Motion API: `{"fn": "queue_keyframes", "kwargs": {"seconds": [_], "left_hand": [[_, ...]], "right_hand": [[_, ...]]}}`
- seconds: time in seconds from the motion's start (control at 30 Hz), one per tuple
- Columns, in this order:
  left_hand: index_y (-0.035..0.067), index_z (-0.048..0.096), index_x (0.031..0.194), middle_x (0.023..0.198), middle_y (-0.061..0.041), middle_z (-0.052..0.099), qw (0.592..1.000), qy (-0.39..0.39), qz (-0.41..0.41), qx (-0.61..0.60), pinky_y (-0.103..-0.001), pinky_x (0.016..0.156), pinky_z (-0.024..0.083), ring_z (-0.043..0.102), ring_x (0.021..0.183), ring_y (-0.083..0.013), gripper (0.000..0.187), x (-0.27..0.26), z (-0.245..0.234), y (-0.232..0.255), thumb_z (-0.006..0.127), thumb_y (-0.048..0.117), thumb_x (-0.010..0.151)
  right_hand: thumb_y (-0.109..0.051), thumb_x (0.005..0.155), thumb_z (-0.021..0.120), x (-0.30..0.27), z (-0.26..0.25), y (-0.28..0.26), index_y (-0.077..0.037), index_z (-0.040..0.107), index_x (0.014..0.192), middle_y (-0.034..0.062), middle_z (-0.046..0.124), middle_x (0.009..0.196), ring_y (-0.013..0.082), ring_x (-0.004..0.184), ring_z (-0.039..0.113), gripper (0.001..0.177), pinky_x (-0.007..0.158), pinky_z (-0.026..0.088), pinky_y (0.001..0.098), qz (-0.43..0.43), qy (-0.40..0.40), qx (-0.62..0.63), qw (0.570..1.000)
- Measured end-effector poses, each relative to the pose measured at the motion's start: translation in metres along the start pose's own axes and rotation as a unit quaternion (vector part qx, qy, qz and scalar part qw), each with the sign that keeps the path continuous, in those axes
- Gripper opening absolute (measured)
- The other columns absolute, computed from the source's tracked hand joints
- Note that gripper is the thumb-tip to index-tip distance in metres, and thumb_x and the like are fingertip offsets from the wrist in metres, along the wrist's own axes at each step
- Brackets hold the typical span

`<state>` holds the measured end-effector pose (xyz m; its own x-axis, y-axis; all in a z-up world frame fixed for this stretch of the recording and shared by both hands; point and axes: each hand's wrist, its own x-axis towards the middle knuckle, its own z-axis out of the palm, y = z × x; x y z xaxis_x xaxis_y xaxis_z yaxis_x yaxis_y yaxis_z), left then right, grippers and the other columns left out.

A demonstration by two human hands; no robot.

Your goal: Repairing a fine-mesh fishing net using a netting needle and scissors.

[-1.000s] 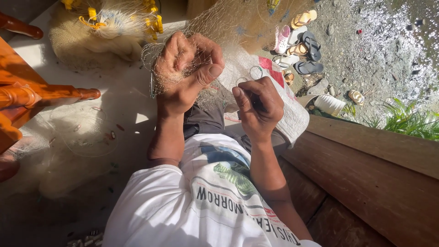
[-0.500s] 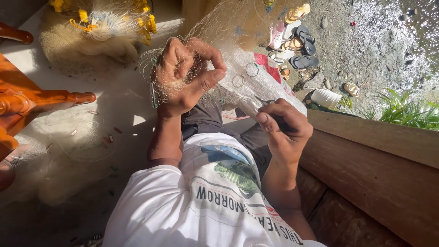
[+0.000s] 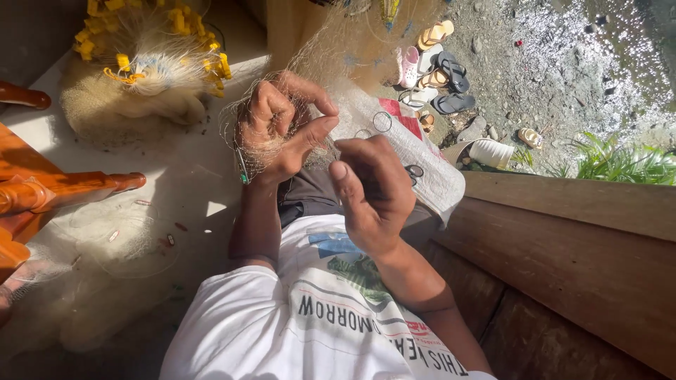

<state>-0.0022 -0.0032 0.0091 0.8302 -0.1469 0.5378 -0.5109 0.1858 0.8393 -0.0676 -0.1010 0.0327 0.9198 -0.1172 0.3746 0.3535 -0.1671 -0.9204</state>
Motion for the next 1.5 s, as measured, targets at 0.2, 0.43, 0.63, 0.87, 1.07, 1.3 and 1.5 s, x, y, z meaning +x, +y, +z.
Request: {"fn": "queue_keyframes", "kwargs": {"seconds": [0.2, 0.43, 0.63, 0.87, 1.07, 1.3, 1.5], "left_hand": [[0.007, 0.026, 0.067, 0.074, -0.008, 0.054, 0.999, -0.004, -0.020, -0.047, -0.017, 0.043, 0.034, 0.038, 0.048, -0.0083, 0.037, -0.002, 0.002, 0.002, 0.058, -0.011, 0.069], [0.008, 0.030, 0.067, 0.075, -0.001, 0.052, 0.997, -0.028, -0.073, -0.028, -0.014, 0.048, 0.025, 0.028, 0.051, -0.0044, 0.031, 0.002, -0.005, 0.001, 0.059, -0.004, 0.071], [0.002, 0.040, 0.094, 0.070, -0.002, 0.047, 0.765, -0.082, -0.404, -0.495, -0.012, 0.031, 0.020, 0.032, 0.044, -0.0018, 0.034, 0.007, -0.014, -0.041, 0.059, -0.002, 0.065], [0.003, 0.051, 0.078, 0.050, -0.003, 0.047, 0.668, -0.150, -0.499, -0.531, -0.010, 0.025, 0.018, 0.027, 0.033, 0.0008, 0.014, 0.002, 0.005, -0.087, 0.057, 0.015, 0.076], [-0.003, 0.053, 0.068, 0.039, 0.000, 0.038, 0.718, -0.306, -0.357, -0.513, -0.015, 0.026, 0.015, 0.022, 0.026, -0.0042, 0.053, 0.008, 0.020, -0.079, 0.039, 0.048, 0.076], [-0.004, 0.044, 0.089, 0.101, -0.009, 0.038, 0.885, -0.374, -0.175, -0.216, -0.020, 0.056, 0.028, 0.036, 0.069, -0.0104, 0.079, 0.011, 0.021, -0.072, 0.027, 0.071, 0.070], [0.006, 0.049, 0.105, 0.096, -0.011, 0.040, 0.961, -0.276, 0.006, 0.002, -0.036, 0.082, 0.031, 0.041, 0.089, -0.0232, 0.076, 0.028, 0.017, -0.014, 0.015, 0.067, 0.075]], "right_hand": [[-0.006, 0.077, 0.056, 0.014, -0.005, 0.015, 0.000, 0.046, 0.103, 0.0026, 0.043, 0.075, 0.0041, 0.054, 0.035, 0.029, 0.043, 0.028, 0.0131, 0.133, 0.066, 0.182, 0.972], [-0.005, 0.074, 0.056, 0.027, -0.003, 0.016, 0.000, 0.049, 0.081, 0.0014, 0.047, 0.071, 0.0019, 0.046, 0.033, 0.011, 0.038, 0.027, 0.0124, 0.184, 0.047, 0.342, 0.920], [-0.011, 0.076, 0.055, 0.029, -0.006, 0.027, -0.005, 0.047, 0.082, -0.0033, 0.042, 0.057, 0.0018, 0.043, 0.031, 0.012, 0.038, 0.025, 0.0136, 0.201, 0.047, 0.311, 0.928], [-0.011, 0.080, 0.053, 0.031, -0.024, 0.025, -0.003, 0.046, 0.086, 0.0019, 0.049, 0.088, 0.0020, 0.049, 0.033, 0.012, 0.040, 0.026, 0.0129, 0.133, 0.058, 0.254, 0.956], [-0.010, 0.083, 0.048, 0.027, -0.031, 0.007, -0.001, 0.042, 0.088, 0.0074, 0.050, 0.098, 0.0046, 0.052, 0.040, 0.012, 0.045, 0.032, 0.0141, 0.129, 0.047, 0.201, 0.970], [-0.005, 0.083, 0.043, 0.019, -0.033, -0.024, -0.003, 0.039, 0.086, 0.0107, 0.049, 0.106, 0.0024, 0.056, 0.035, 0.006, 0.047, 0.030, 0.0124, 0.142, -0.012, 0.135, 0.981], [-0.004, 0.083, 0.043, 0.015, -0.035, -0.037, -0.002, 0.039, 0.087, 0.0146, 0.053, 0.098, 0.0011, 0.044, 0.028, 0.007, 0.039, 0.023, 0.0122, 0.120, 0.022, 0.176, 0.977]]}}
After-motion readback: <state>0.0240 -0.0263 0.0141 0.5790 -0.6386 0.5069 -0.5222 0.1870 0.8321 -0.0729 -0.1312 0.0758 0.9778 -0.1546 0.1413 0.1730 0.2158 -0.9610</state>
